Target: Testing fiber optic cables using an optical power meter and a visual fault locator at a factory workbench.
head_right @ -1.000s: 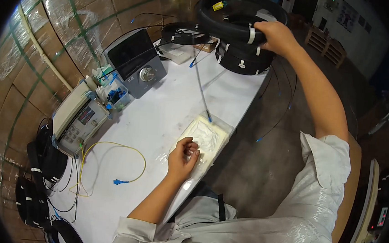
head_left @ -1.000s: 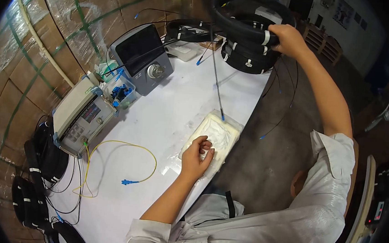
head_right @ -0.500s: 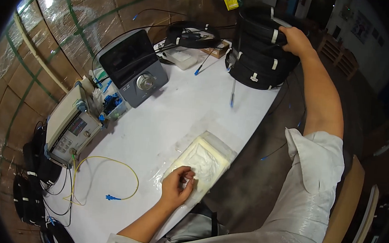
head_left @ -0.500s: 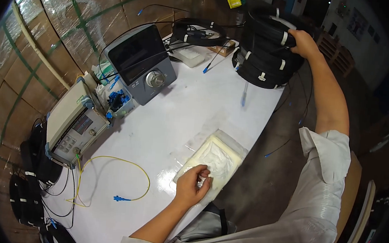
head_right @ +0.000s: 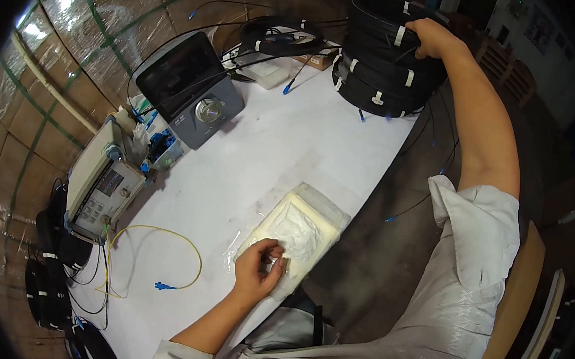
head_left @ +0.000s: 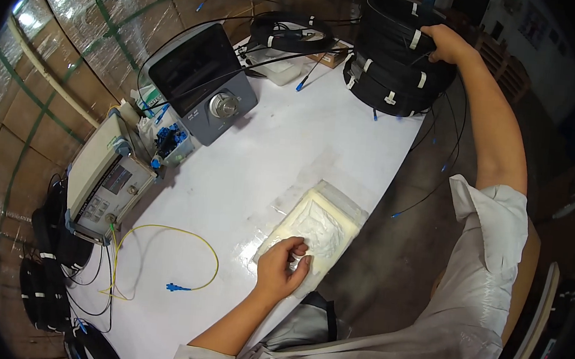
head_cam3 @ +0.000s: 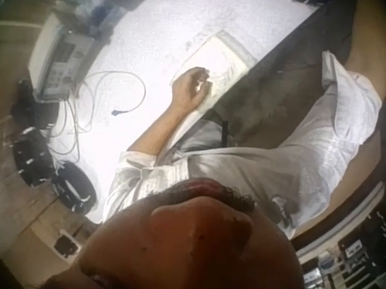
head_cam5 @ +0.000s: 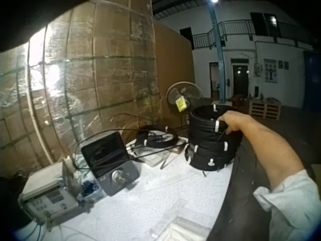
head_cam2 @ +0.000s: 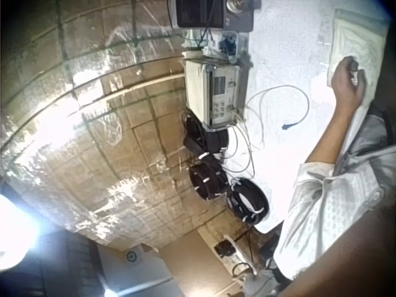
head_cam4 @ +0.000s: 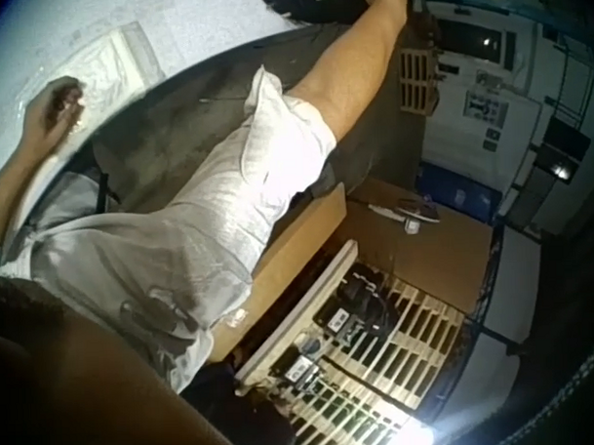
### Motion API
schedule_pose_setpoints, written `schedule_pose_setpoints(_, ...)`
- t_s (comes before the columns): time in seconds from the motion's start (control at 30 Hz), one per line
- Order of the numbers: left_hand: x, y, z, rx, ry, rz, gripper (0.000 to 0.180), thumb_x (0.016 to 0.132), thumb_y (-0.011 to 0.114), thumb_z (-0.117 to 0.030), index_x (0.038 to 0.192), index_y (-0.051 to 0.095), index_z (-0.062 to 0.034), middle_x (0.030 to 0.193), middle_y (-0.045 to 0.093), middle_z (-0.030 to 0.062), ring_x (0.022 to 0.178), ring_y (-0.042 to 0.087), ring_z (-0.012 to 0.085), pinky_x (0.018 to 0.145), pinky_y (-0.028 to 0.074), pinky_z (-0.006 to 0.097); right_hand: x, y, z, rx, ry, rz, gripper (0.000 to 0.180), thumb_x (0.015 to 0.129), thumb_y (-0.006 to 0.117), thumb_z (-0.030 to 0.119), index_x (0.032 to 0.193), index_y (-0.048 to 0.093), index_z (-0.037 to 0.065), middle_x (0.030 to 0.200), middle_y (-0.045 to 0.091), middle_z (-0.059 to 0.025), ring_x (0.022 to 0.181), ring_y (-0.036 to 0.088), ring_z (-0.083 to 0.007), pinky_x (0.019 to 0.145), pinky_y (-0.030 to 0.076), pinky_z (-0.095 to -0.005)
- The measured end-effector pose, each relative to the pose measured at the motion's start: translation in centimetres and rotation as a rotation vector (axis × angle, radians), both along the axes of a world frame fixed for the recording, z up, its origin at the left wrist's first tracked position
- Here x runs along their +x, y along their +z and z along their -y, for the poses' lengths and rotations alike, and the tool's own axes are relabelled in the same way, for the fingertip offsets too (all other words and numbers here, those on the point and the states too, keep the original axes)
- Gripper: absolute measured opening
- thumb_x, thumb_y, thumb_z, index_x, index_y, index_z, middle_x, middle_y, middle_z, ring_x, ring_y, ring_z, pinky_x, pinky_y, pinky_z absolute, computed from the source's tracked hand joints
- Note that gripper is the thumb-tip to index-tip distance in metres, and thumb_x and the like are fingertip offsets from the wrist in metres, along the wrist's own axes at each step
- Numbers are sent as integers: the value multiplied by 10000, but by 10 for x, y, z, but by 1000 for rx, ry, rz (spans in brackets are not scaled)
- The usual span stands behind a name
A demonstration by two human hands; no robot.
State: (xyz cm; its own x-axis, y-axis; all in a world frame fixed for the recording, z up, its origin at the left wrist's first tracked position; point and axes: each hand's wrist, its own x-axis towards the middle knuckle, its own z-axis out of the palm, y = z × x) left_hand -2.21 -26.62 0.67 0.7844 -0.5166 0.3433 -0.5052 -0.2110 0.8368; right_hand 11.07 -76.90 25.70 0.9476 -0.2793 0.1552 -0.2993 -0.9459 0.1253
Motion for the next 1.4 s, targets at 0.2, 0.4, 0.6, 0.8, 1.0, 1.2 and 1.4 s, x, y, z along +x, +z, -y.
schedule_pose_setpoints(0.2,-5,-1,3,-1,0,8,355,804,729,-75,1122,584,-14,901,684,99,772,676,197,661,544,293,-7,-5,-1,-128,1,-13,773,645,829,13,1348,514,63,1230,626,-165,1177,579,-339,1001,486,-405)
schedule_pose_setpoints(0.4,1,-5,-4,0,25,18,351,815,704,-116,1131,582,-26,914,679,112,777,677,227,666,534,323,14,-13,-23,-106,-23,-20,1046,537,857,58,1460,367,105,1302,566,-196,1225,536,-365,1008,472,-423)
schedule_pose_setpoints(0.6,12,-6,2,-94,-22,145,391,793,691,-128,1148,559,-31,943,669,116,837,669,277,713,537,379,15,5,-90,-177,517,523,814,716,640,-109,1462,387,96,1391,490,-192,1292,455,-369,1105,361,-435)
schedule_pose_setpoints(0.8,-6,-19,-22,-202,-43,63,414,779,665,-135,1156,537,-19,966,644,131,929,639,311,831,512,407,6,-73,-395,398,1120,529,401,840,639,-5,1240,602,11,1248,620,-147,1150,597,-272,989,446,-338)
schedule_pose_setpoints(1.0,-68,2,-177,-177,403,31,423,867,686,-245,1195,556,-10,1154,579,165,1052,579,338,923,470,429,-62,-145,-616,805,1632,-71,389,776,735,107,1150,650,44,1118,676,-104,1030,645,-236,872,491,-364)
schedule_pose_setpoints(1.2,-183,13,-452,-361,1500,452,151,908,651,-51,1055,633,-22,937,630,32,803,595,109,721,500,255,-120,-188,-805,1205,1618,-711,451,858,714,283,1201,633,3,1132,667,-80,1043,622,-172,876,503,-347)
schedule_pose_setpoints(1.4,-273,25,-607,-92,2334,141,851,734,787,-403,1337,450,95,1288,543,269,1230,510,390,1053,397,407,-179,-197,-933,1483,973,-801,690,806,715,521,1126,634,-85,945,678,-154,834,633,-206,693,496,-323)
